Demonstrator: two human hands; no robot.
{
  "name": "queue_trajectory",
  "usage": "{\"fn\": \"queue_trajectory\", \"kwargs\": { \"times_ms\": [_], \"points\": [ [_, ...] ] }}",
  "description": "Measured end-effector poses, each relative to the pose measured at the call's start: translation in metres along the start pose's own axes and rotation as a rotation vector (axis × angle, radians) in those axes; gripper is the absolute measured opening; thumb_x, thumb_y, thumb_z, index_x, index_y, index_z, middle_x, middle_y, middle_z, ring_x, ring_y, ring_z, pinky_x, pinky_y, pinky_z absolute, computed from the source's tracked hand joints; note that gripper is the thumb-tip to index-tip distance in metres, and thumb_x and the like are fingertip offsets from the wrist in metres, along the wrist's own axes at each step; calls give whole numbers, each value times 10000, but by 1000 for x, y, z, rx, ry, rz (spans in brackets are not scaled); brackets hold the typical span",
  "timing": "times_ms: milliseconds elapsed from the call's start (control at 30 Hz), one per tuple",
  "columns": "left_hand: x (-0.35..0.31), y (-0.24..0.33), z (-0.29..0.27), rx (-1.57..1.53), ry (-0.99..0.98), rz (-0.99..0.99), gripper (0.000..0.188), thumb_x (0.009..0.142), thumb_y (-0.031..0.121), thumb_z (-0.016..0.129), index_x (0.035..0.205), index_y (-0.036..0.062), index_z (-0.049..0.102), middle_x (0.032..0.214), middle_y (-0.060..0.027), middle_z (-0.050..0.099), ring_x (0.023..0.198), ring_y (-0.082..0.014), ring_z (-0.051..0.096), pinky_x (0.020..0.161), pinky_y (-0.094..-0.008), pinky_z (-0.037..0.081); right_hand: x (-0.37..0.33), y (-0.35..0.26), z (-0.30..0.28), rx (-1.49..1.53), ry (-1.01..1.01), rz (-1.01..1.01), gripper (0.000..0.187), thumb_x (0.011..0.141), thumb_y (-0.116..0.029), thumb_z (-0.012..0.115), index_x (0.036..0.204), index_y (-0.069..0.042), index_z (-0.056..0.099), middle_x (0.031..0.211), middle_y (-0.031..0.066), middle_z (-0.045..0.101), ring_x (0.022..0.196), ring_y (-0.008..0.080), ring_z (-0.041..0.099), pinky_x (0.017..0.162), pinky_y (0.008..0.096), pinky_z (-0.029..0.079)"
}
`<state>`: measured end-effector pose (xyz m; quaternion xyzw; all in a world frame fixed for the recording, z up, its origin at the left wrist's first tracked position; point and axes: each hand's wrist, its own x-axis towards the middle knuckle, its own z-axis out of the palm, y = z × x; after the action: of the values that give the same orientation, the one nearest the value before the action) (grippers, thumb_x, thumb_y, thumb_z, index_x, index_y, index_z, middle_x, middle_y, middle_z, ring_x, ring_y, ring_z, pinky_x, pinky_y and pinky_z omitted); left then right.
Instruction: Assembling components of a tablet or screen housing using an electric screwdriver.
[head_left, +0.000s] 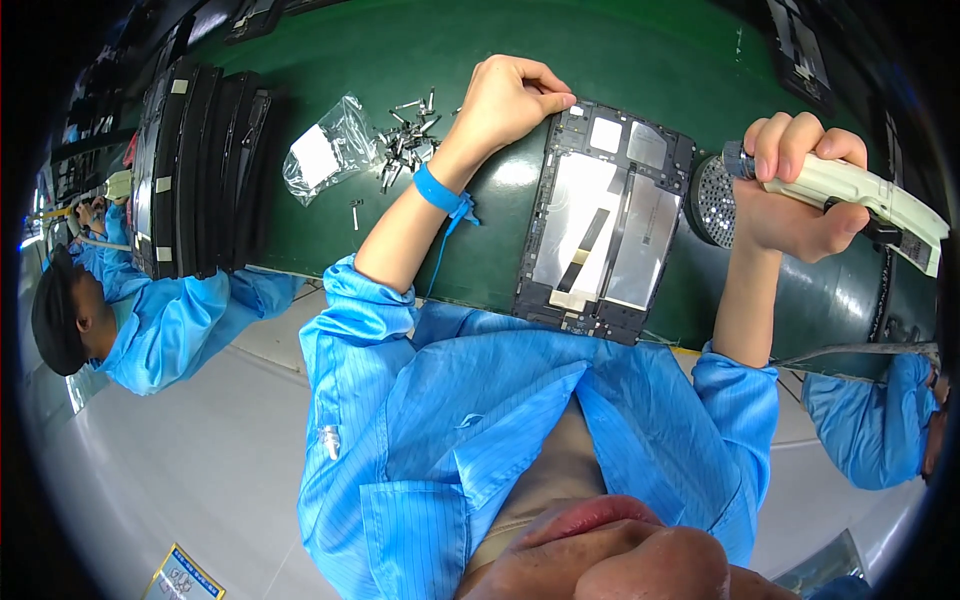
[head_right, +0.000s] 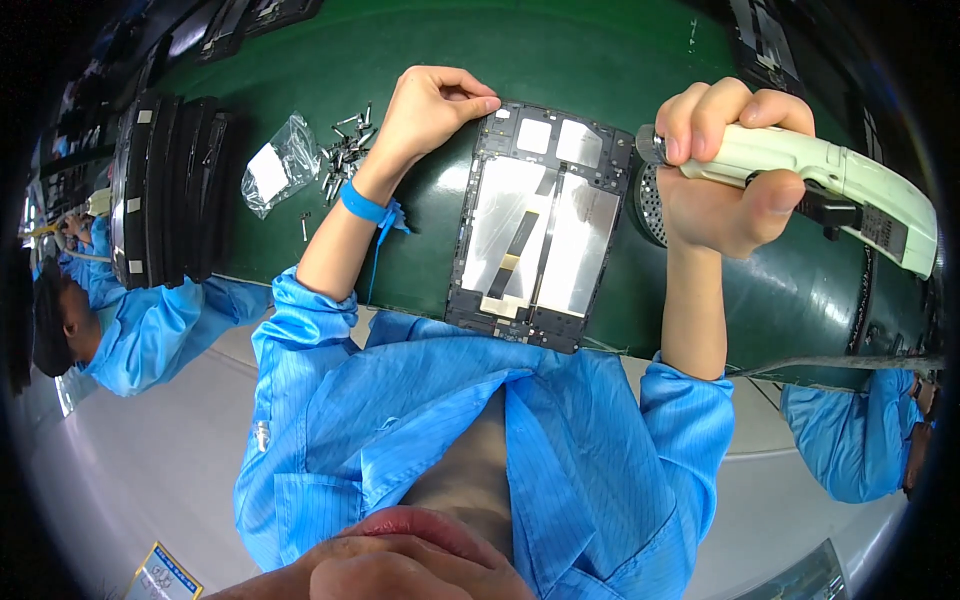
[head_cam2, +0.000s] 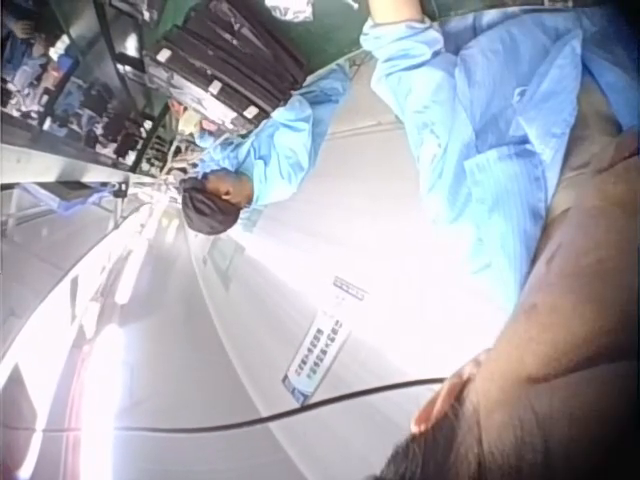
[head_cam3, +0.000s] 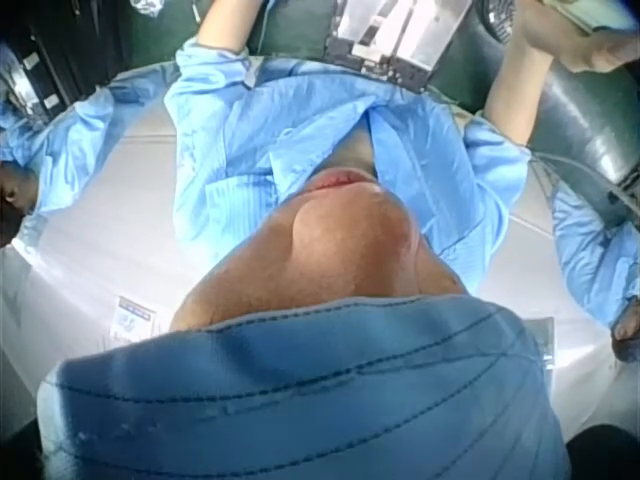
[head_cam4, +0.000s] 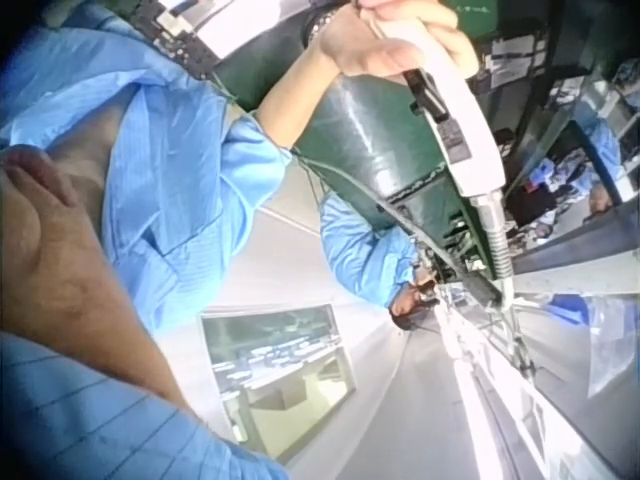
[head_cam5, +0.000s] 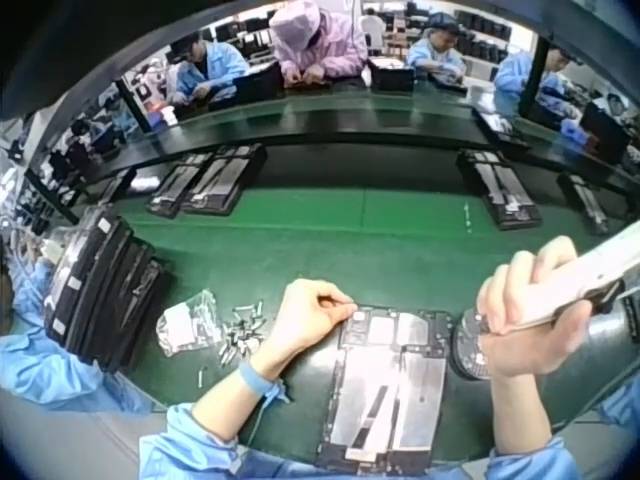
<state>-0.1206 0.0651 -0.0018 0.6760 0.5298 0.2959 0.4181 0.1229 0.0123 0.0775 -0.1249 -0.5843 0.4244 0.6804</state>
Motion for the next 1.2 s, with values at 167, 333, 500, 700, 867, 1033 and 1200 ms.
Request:
{"fn": "queue_trajectory", "kwargs": {
  "times_ms": [167, 333, 500, 700, 867, 1033, 1200],
  "points": [
    [-5, -2, 0, -166, -27, -88, 123, 749, 67, 713, 856, 8, 705, 689, -51, 672, 571, -62, 577, 542, -201, 460, -1, 7, 6, 4, -4, 22, 490, 856, -540, 516, 996, -83, 407, 690, 63, 474, 581, 156, 473, 559, 303, 386],
    [1, -11, -4, -341, -147, -104, 142, 774, 36, 689, 908, -9, 688, 696, -44, 666, 554, -57, 554, 529, -185, 455, -5, 10, 15, 2, 0, 60, 473, 852, -511, 547, 991, -83, 402, 689, 63, 471, 581, 156, 477, 550, 296, 394],
    [-3, -9, 1, -311, -54, -44, 127, 769, 44, 701, 885, -7, 694, 655, -39, 640, 560, -62, 556, 530, -197, 464, -7, 15, 23, 5, -20, 68, 497, 831, -515, 583, 993, -82, 399, 691, 57, 473, 578, 159, 480, 523, 284, 389],
    [-13, -24, -4, -426, -226, -83, 89, 794, 41, 670, 859, -16, 695, 687, -57, 647, 595, -80, 577, 563, -212, 485, -5, 39, 38, 132, 12, 100, 576, 779, -544, 639, 997, -70, 396, 684, 55, 470, 570, 155, 481, 512, 275, 383],
    [-13, -22, -8, -434, -316, -73, 124, 814, -28, 599, 923, -57, 652, 723, -72, 639, 619, -91, 579, 608, -222, 499, -11, 71, 67, 132, 80, 118, 520, 758, -369, 739, 957, -48, 381, 649, 62, 462, 502, 137, 451, 468, 245, 397],
    [-9, -28, -8, -537, -343, -64, 93, 794, -34, 619, 883, -46, 644, 758, -74, 636, 624, -99, 588, 598, -226, 500, -18, 100, 79, 60, 107, 123, 500, 748, -322, 757, 918, -62, 366, 600, 43, 445, 468, 115, 421, 443, 239, 387],
    [-6, -36, -5, -530, -366, -51, 82, 784, -31, 631, 864, -37, 646, 747, -72, 639, 622, -104, 595, 586, -230, 500, -23, 117, 77, 16, 133, 154, 494, 749, -322, 755, 903, -65, 363, 586, 43, 438, 456, 115, 412, 438, 239, 383]
  ]
}}
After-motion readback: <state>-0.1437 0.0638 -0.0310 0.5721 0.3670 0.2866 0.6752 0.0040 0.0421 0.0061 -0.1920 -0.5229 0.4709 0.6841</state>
